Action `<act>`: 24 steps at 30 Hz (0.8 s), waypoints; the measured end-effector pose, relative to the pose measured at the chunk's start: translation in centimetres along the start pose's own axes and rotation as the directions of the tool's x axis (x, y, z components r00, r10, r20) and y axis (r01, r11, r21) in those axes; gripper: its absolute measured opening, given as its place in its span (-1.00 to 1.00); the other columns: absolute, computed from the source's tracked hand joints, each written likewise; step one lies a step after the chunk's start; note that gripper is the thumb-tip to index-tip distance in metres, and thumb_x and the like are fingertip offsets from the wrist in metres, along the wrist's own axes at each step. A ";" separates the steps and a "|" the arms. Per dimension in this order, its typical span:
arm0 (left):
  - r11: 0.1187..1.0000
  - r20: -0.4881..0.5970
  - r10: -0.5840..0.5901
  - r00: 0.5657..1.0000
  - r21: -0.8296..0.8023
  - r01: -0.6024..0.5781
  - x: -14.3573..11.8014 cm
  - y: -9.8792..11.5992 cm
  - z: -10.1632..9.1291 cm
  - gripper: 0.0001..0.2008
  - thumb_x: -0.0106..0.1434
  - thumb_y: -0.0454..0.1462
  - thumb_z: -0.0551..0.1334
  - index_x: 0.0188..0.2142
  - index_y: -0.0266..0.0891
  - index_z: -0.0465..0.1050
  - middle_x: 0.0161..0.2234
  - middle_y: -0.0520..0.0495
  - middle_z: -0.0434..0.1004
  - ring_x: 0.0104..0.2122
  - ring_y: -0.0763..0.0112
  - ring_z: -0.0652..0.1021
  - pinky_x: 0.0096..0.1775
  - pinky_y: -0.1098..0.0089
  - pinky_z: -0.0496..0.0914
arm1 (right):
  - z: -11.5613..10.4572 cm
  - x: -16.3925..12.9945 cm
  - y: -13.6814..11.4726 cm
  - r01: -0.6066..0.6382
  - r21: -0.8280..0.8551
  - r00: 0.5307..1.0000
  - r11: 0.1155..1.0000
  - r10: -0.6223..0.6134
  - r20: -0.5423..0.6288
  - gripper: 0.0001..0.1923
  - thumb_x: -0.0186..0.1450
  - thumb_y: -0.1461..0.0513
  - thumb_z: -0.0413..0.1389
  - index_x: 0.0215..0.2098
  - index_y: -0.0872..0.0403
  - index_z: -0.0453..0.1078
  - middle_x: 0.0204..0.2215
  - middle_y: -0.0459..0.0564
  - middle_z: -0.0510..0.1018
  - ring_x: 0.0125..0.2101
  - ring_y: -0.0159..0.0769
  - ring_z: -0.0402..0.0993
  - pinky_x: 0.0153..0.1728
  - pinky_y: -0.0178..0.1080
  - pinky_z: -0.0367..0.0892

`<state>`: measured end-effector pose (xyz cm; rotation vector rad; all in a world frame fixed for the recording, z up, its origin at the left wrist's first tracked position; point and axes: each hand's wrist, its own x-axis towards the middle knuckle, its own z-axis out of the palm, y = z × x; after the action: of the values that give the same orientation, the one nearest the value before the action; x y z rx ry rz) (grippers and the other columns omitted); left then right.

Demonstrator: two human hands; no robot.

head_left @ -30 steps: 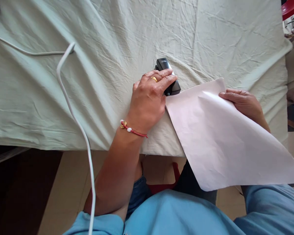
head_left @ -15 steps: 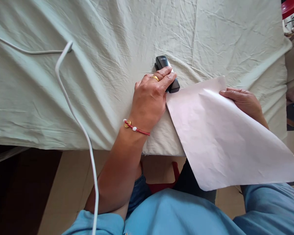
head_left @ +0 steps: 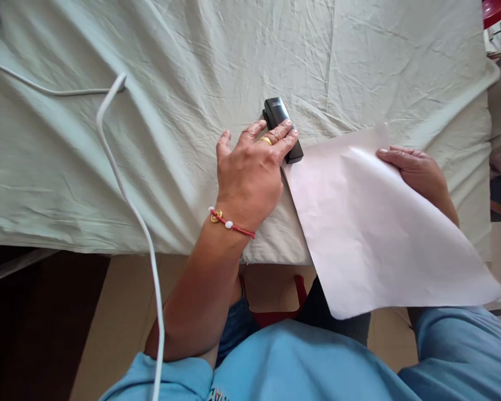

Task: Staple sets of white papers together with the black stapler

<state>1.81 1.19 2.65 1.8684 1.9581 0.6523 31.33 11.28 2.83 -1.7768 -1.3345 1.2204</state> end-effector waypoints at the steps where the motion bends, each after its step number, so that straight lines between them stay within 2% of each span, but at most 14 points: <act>1: 1.000 -0.003 -0.005 1.000 0.008 0.005 0.0 0.2 0.0 -0.37 0.47 -0.47 0.10 0.35 0.17 0.52 0.48 0.13 0.44 0.49 -0.03 0.37 0.52 -0.39 0.02 | 0.2 -0.3 -0.2 -0.052 0.057 0.999 0.997 0.051 0.019 -0.77 0.10 0.09 0.53 -0.39 0.01 0.69 -0.51 -0.11 0.63 -0.54 -0.39 0.47 -0.60 -0.37 0.36; 3: 1.000 -0.024 -0.017 1.000 0.004 0.018 0.0 0.4 0.2 -0.38 0.46 -0.47 0.13 0.33 0.18 0.54 0.46 0.12 0.47 0.49 -0.05 0.38 0.51 -0.42 0.02 | 0.6 -0.9 -0.5 -0.093 0.099 0.993 0.991 0.085 0.087 -0.65 0.04 0.00 0.57 -0.34 0.02 0.72 -0.51 -0.09 0.66 -0.56 -0.36 0.51 -0.60 -0.35 0.43; 5: 0.999 -0.050 -0.025 0.998 -0.023 0.023 0.1 0.4 0.5 -0.41 0.46 -0.46 0.16 0.30 0.18 0.57 0.44 0.12 0.50 0.47 -0.08 0.40 0.50 -0.45 0.02 | 0.9 -1.2 -0.6 -0.060 0.096 0.987 0.994 0.045 0.152 -0.55 -0.01 -0.06 0.61 -0.30 0.03 0.74 -0.50 -0.07 0.69 -0.58 -0.36 0.52 -0.63 -0.36 0.44; 8: 0.995 -0.120 -0.022 0.993 -0.104 0.010 0.4 -0.1 1.1 -0.47 0.44 -0.44 0.19 0.23 0.12 0.63 0.38 0.11 0.57 0.44 -0.09 0.41 0.48 -0.45 0.07 | 1.0 -1.1 -0.3 0.001 0.080 0.986 0.997 -0.014 0.167 -0.50 -0.07 -0.08 0.63 -0.31 0.04 0.75 -0.48 -0.07 0.71 -0.59 -0.39 0.52 -0.66 -0.40 0.41; 13: 0.964 -0.247 0.054 0.968 -0.239 -0.115 1.4 -1.8 1.8 -0.56 0.45 -0.44 0.15 0.08 -0.01 0.71 0.25 0.00 0.69 0.35 -0.01 0.48 0.43 -0.20 0.32 | 1.2 -0.5 0.3 0.023 0.103 0.980 0.994 -0.043 0.196 -0.47 -0.11 -0.10 0.65 -0.31 0.03 0.76 -0.46 -0.09 0.73 -0.58 -0.41 0.54 -0.65 -0.42 0.44; 16: 0.959 -0.304 0.055 0.951 -0.251 -0.136 1.5 -1.9 1.6 -0.70 0.47 -0.32 0.27 0.09 -0.04 0.70 0.19 -0.13 0.65 0.28 -0.01 0.53 0.38 -0.04 0.38 | 1.4 -0.3 0.5 0.038 0.111 0.975 0.993 -0.061 0.212 -0.49 -0.09 -0.09 0.64 -0.31 0.02 0.76 -0.45 -0.10 0.74 -0.58 -0.42 0.56 -0.63 -0.43 0.45; 18: 0.962 -0.279 0.053 0.959 -0.242 -0.124 1.2 -1.7 1.5 -0.66 0.41 -0.24 0.39 0.16 -0.03 0.67 0.13 -0.16 0.63 0.21 -0.02 0.57 0.30 0.03 0.43 | 1.5 -0.3 0.5 0.043 0.115 0.974 0.992 -0.068 0.217 -0.50 -0.08 -0.08 0.64 -0.31 0.02 0.76 -0.45 -0.11 0.74 -0.58 -0.42 0.56 -0.63 -0.44 0.45; 20: 0.966 -0.194 0.046 0.980 -0.240 -0.093 1.0 -1.4 1.6 -0.57 0.35 -0.24 0.44 0.20 0.02 0.65 -0.01 -0.11 0.64 0.10 0.01 0.61 0.19 0.10 0.49 | 1.5 -0.3 0.5 0.037 0.120 0.973 0.992 -0.063 0.220 -0.51 -0.08 -0.08 0.64 -0.31 0.00 0.76 -0.45 -0.12 0.74 -0.58 -0.43 0.56 -0.64 -0.44 0.44; 22: 0.968 -0.121 0.003 0.993 -0.247 -0.032 0.9 -1.6 1.8 -0.54 0.34 -0.29 0.41 0.21 0.09 0.64 -0.16 -0.05 0.64 0.01 0.04 0.65 0.10 0.15 0.52 | 1.3 -0.4 0.4 0.019 0.131 0.974 0.991 -0.047 0.219 -0.52 -0.08 -0.07 0.65 -0.30 -0.01 0.77 -0.46 -0.12 0.74 -0.58 -0.42 0.56 -0.64 -0.44 0.44; 24: 0.964 -0.119 -0.071 0.990 -0.265 0.037 1.1 -2.2 2.1 -0.51 0.35 -0.30 0.36 0.23 0.14 0.63 -0.22 -0.04 0.64 -0.03 0.05 0.65 0.05 0.17 0.51 | 1.2 -0.5 0.3 -0.002 0.145 0.976 0.989 -0.030 0.218 -0.53 -0.08 -0.05 0.65 -0.30 -0.01 0.77 -0.46 -0.10 0.74 -0.58 -0.40 0.57 -0.64 -0.42 0.45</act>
<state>1.06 2.40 -0.19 1.6435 1.8842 0.9842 30.30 10.58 2.22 -1.5645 -1.3390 1.5016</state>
